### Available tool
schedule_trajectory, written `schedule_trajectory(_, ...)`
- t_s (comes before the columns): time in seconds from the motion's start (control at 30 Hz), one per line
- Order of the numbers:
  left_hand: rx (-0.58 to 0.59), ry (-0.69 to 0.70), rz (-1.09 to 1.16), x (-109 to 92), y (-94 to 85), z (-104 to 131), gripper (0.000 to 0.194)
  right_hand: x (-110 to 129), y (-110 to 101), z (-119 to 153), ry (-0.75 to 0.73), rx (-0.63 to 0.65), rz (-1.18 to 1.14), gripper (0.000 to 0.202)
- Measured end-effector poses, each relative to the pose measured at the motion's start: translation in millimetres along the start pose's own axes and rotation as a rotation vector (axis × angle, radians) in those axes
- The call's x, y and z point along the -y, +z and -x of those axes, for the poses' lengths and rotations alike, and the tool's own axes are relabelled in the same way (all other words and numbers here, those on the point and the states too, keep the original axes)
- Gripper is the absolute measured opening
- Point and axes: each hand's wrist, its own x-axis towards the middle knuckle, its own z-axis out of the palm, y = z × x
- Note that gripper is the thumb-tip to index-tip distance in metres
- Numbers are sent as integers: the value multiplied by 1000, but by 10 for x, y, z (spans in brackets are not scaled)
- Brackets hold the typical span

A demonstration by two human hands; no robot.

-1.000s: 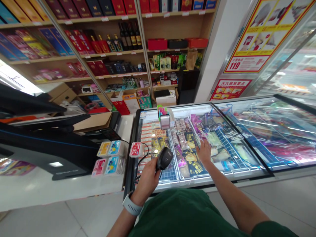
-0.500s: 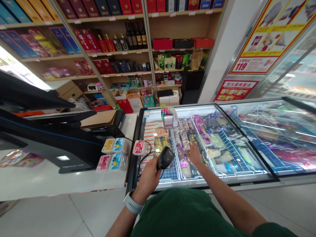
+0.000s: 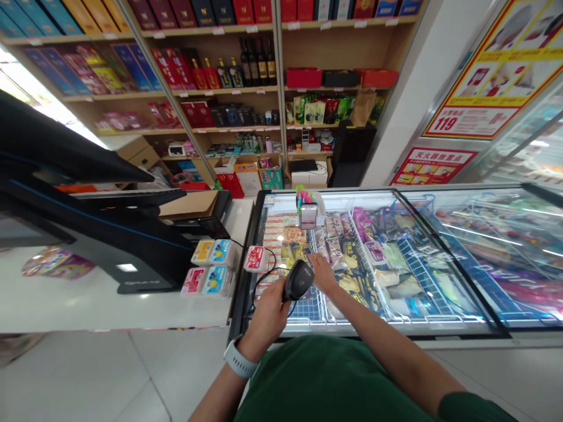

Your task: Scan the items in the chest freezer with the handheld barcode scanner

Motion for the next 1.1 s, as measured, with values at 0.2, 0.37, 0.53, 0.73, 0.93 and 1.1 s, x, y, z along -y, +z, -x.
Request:
schedule_trajectory(0.2,-3,-3,29,17,-31,34,53,417,57,-193,-122,28,-156,49)
schedule_trajectory(0.37,-18,-23,36,66,-60,63,54,747,149,-379,-216,62,-186,53)
schedule_trajectory(0.53,-15,-55,15,67,-128,87,51,1063,215,-572,-321,78,-155,62)
schedule_trajectory(0.73,-26,-70,10,78,-176,103,49,1317,219,-711,-368,135,-74,70)
schedule_trajectory(0.93,-36,-53,40,128,-173,110,56,1403,268,-772,-407,174,-40,79)
schedule_trajectory(1.1,-28,-56,46,126,-180,94,56,1408,376,-780,-401,210,-24,75)
